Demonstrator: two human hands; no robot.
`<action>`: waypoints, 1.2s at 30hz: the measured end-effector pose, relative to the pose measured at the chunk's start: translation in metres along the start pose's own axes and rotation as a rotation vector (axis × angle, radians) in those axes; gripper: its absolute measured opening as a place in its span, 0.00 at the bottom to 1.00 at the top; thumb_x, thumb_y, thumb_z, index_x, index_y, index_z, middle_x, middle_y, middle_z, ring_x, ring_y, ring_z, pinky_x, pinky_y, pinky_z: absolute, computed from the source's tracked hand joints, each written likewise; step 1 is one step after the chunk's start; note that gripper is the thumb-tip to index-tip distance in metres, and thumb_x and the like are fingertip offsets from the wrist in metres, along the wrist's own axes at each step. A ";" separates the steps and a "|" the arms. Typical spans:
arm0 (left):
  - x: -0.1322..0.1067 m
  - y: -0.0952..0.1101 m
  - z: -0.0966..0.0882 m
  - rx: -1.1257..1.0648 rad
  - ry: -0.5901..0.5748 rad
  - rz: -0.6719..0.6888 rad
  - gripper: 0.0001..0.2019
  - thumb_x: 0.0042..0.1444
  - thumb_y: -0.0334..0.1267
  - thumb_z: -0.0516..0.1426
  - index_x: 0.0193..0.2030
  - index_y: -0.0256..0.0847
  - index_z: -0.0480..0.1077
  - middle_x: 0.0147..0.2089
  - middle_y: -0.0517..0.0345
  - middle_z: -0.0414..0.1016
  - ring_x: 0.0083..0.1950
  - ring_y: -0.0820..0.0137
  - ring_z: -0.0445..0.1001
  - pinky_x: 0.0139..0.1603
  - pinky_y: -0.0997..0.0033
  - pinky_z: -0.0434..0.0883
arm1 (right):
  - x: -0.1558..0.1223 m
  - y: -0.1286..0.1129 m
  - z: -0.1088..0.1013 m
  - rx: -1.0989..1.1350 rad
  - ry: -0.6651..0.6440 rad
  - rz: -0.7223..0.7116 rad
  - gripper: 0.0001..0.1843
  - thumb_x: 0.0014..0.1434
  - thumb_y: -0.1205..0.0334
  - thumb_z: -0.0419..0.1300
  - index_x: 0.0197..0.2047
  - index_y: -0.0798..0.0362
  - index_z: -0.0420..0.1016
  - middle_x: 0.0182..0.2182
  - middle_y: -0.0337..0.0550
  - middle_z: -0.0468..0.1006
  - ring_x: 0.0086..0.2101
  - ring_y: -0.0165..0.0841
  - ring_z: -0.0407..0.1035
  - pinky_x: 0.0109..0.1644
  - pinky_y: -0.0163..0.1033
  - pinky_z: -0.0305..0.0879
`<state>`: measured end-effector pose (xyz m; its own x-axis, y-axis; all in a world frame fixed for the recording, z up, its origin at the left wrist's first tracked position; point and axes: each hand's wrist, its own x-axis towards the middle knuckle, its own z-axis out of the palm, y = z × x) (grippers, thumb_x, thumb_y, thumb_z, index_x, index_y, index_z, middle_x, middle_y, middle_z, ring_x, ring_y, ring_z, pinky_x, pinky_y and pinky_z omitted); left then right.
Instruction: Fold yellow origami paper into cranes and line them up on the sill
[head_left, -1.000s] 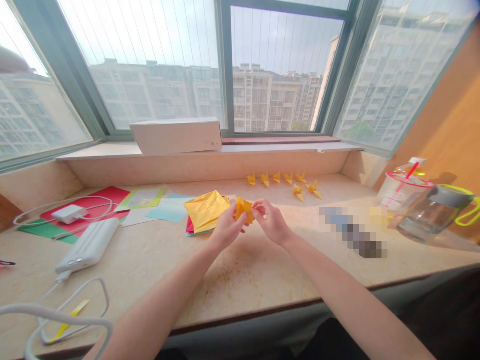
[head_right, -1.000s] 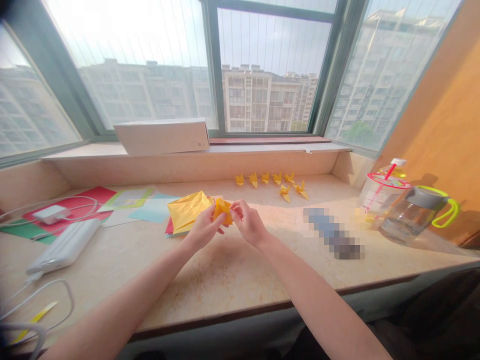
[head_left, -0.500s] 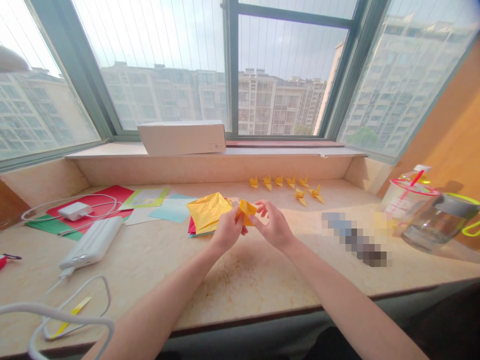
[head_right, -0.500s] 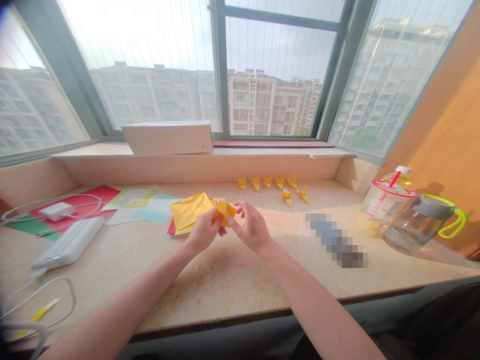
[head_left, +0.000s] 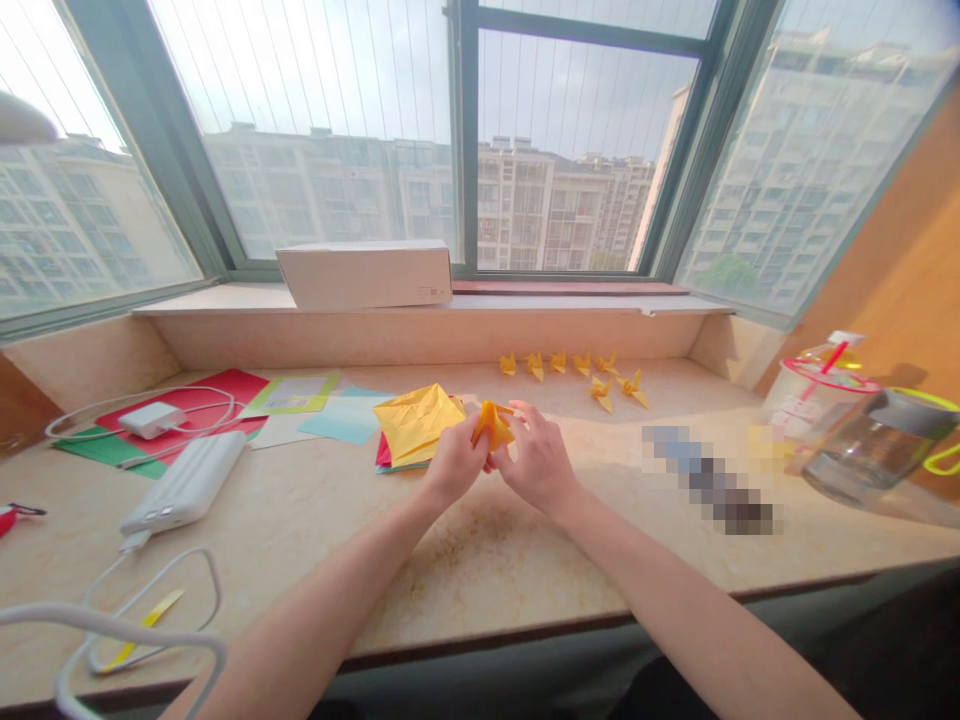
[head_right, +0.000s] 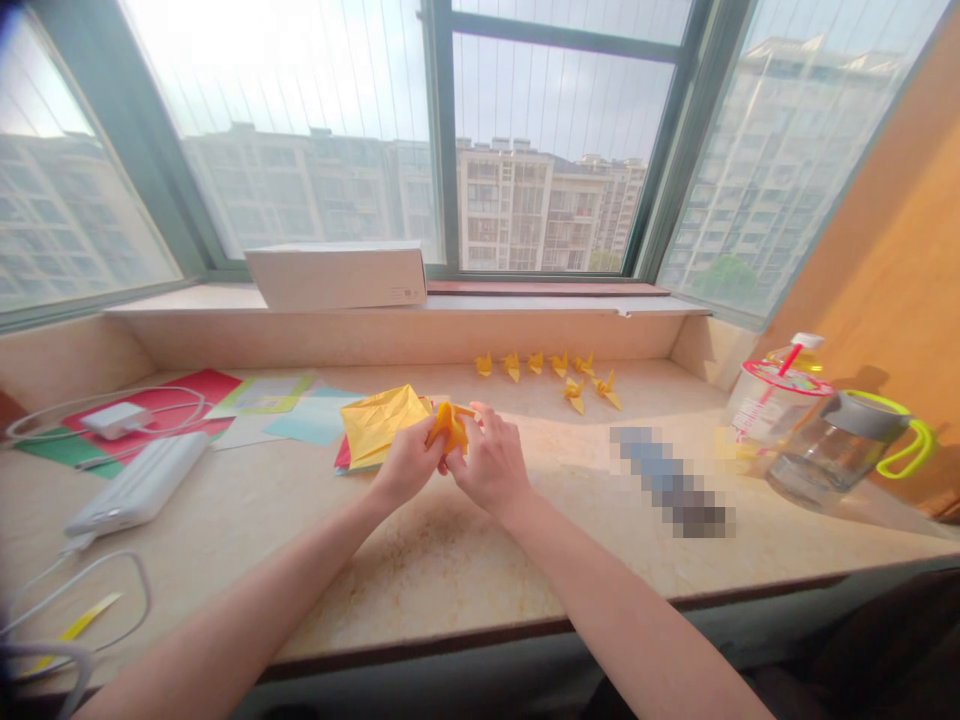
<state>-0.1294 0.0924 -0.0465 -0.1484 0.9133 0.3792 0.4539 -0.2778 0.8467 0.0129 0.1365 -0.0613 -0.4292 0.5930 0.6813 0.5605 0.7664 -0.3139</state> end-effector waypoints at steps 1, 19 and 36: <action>0.000 0.000 0.000 0.011 0.001 -0.007 0.08 0.59 0.34 0.53 0.29 0.39 0.67 0.17 0.65 0.69 0.17 0.74 0.71 0.19 0.79 0.66 | 0.000 -0.001 0.000 -0.012 0.005 0.009 0.23 0.57 0.60 0.58 0.56 0.52 0.70 0.56 0.56 0.70 0.46 0.45 0.71 0.53 0.52 0.64; 0.004 -0.009 0.000 -0.230 -0.125 -0.029 0.08 0.61 0.40 0.53 0.39 0.37 0.66 0.21 0.63 0.70 0.18 0.73 0.73 0.18 0.78 0.66 | 0.016 0.031 0.001 0.828 0.106 0.413 0.16 0.56 0.55 0.61 0.46 0.54 0.76 0.37 0.47 0.81 0.36 0.37 0.75 0.42 0.42 0.72; 0.002 0.011 -0.009 -0.502 -0.251 -0.291 0.33 0.57 0.64 0.50 0.41 0.31 0.75 0.34 0.44 0.79 0.35 0.60 0.80 0.33 0.65 0.76 | 0.013 0.023 -0.004 0.839 0.054 0.373 0.14 0.52 0.51 0.65 0.37 0.52 0.81 0.33 0.45 0.83 0.35 0.38 0.75 0.41 0.42 0.70</action>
<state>-0.1330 0.0881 -0.0335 0.0347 0.9976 0.0594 -0.0509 -0.0576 0.9970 0.0231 0.1611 -0.0573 -0.2787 0.8416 0.4627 -0.0507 0.4682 -0.8822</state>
